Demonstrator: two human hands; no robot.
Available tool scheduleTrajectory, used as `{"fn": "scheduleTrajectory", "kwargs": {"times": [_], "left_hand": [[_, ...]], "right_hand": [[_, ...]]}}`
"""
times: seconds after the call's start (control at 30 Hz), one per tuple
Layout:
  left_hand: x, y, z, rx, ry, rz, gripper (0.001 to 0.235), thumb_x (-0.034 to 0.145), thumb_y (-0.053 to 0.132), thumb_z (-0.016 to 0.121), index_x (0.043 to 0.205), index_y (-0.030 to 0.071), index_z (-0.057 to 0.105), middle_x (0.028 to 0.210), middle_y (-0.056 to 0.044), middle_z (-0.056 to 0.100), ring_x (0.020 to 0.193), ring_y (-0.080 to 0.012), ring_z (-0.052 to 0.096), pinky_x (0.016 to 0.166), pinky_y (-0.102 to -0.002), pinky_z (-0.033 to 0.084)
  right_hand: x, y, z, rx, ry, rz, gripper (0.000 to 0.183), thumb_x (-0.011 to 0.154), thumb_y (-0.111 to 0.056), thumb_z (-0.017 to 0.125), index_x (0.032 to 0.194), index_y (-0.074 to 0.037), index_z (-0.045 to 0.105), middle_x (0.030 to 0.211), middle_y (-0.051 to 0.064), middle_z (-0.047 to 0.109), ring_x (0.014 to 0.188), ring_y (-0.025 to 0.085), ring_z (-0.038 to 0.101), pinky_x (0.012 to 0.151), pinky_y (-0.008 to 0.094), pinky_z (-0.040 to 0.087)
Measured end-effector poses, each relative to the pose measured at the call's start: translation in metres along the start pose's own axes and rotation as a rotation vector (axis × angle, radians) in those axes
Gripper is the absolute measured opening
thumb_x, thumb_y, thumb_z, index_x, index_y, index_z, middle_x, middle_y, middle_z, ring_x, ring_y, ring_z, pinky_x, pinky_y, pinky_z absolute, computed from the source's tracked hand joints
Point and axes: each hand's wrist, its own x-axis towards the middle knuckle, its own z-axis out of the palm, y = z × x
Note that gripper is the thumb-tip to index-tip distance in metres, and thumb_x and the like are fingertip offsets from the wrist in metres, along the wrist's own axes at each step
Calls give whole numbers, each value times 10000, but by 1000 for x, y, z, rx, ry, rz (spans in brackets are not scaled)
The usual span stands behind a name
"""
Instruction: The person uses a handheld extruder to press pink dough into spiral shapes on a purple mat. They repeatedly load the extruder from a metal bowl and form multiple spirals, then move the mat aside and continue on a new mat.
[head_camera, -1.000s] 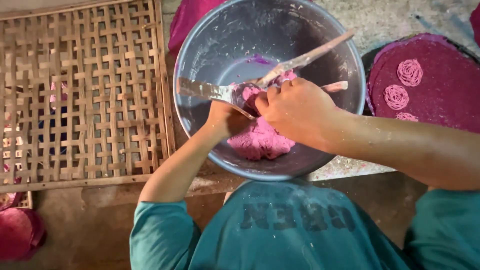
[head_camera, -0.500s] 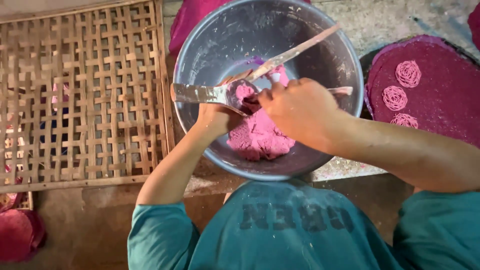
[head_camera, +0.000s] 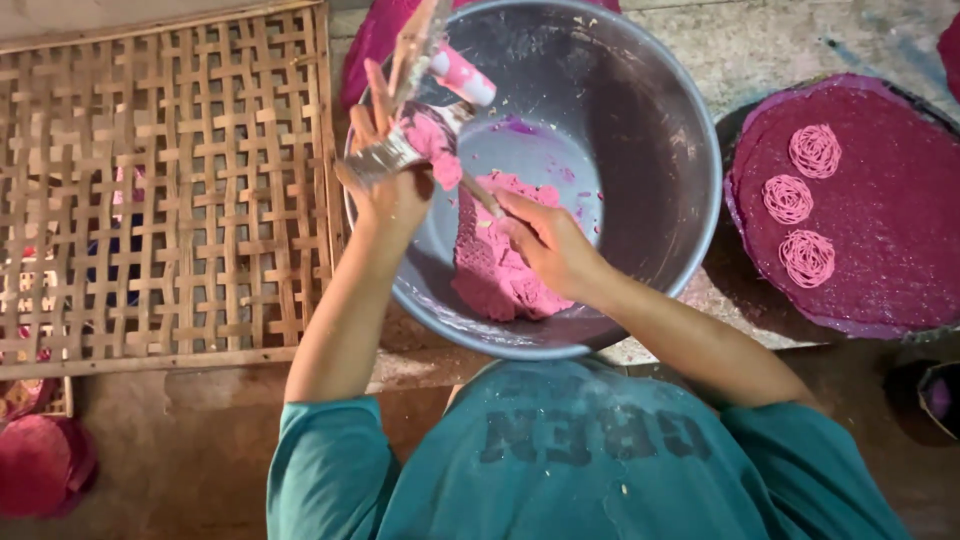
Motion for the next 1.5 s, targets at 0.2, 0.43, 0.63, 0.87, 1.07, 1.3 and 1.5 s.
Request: {"fn": "scheduleTrajectory", "kwargs": {"times": [0.2,0.43,0.63,0.87,1.07,1.3,1.5], "left_hand": [[2,-23,-33,-41,-71,-199,405,903,119,761,1260,-30,642,1045,-117,672,829,-176,634,651,-331,510],[-92,75,39,-997,-533,-917,312,767,-21,632,1076,-5,671,807,-92,675,680,-202,664,493,-364,553],[-123,171,98,-915,-952,-360,437,825,70,736,1242,-3,628,1105,-93,686,1007,-199,661,877,-347,553],[-132,245,164,-81,-1052,46,447,794,144,828,1178,40,623,1135,-118,687,1055,-241,665,913,-395,554],[-174,282,232,-397,-1282,-294,461,757,120,845,1152,48,617,1159,-171,675,1091,-297,657,942,-448,558],[-158,305,289,-494,-1303,-390,481,715,91,864,1122,57,611,1189,-234,660,1133,-364,649,976,-510,564],[-198,264,313,247,-705,196,613,704,147,879,1185,36,515,1311,-295,578,1256,-422,547,1058,-544,475]], "right_hand": [[-10,24,-34,66,-270,247,422,1068,-139,516,1477,-46,562,849,35,568,713,123,496,627,295,453],[-4,-5,-92,609,50,-396,891,1061,-381,627,1636,-168,-19,1566,231,425,1326,256,579,1153,394,491],[-63,-45,-196,1166,-196,-443,884,1068,-456,646,1642,67,223,1428,376,580,1115,355,711,918,447,600],[-155,-60,-305,-373,-49,-997,282,1000,-263,614,1263,-188,548,1301,251,648,1202,487,668,984,547,588],[-204,-37,-325,-386,36,-907,359,1011,-217,651,1348,-169,536,1387,263,601,1272,495,653,1078,543,583],[-262,24,-398,551,-351,-56,1102,889,-451,830,1653,-248,62,1560,180,445,1399,280,477,1153,426,392],[-310,113,-413,676,-367,312,943,756,-449,928,1437,70,534,1285,218,575,1171,305,563,1023,441,443]]}}
